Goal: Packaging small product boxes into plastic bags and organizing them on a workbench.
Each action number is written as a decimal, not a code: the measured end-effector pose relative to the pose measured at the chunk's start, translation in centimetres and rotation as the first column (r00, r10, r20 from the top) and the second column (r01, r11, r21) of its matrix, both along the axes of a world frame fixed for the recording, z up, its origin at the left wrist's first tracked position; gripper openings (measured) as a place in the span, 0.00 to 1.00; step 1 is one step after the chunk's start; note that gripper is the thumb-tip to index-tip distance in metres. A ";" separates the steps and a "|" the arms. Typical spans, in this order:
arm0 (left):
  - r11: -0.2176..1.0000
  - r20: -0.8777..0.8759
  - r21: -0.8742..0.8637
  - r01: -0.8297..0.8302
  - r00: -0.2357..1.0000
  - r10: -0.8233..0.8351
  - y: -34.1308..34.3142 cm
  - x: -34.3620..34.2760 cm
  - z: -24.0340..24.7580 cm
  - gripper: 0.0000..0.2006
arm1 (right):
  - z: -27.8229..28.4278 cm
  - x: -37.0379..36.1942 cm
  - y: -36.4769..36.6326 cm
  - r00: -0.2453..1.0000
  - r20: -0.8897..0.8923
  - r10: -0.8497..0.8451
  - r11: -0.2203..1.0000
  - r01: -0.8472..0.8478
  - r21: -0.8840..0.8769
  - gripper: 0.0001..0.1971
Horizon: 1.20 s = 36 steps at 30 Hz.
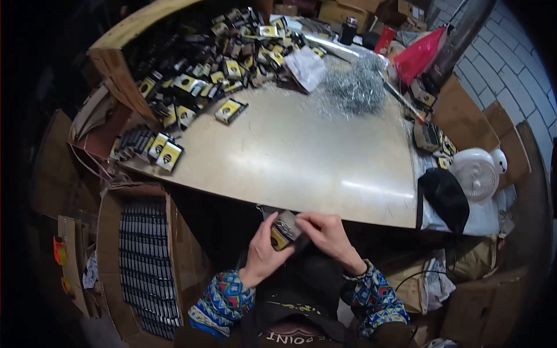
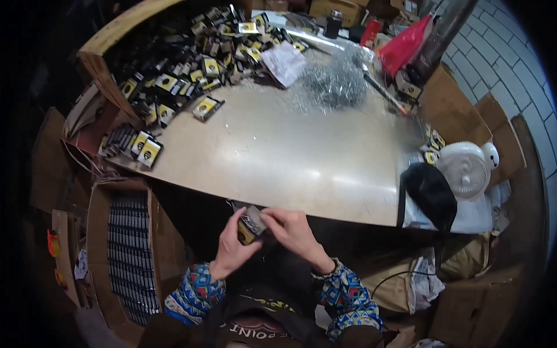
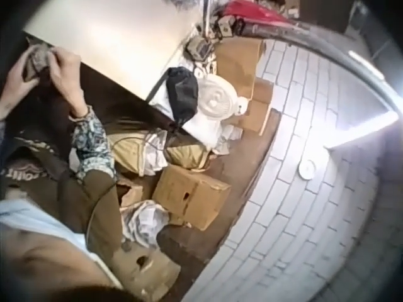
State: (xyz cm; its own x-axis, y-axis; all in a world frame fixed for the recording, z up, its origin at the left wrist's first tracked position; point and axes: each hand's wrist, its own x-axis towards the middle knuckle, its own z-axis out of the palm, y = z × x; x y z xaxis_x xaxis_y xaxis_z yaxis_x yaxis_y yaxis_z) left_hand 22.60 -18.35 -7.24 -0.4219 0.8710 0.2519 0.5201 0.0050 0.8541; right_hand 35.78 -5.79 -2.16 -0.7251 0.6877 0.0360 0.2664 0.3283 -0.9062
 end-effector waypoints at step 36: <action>0.989 -0.075 0.035 0.147 0.987 -0.144 0.1 0.8 -0.4 0.43 | -5.0 1.5 -2.8 0.975 -0.222 -0.029 0.990 0.059 0.128 0.11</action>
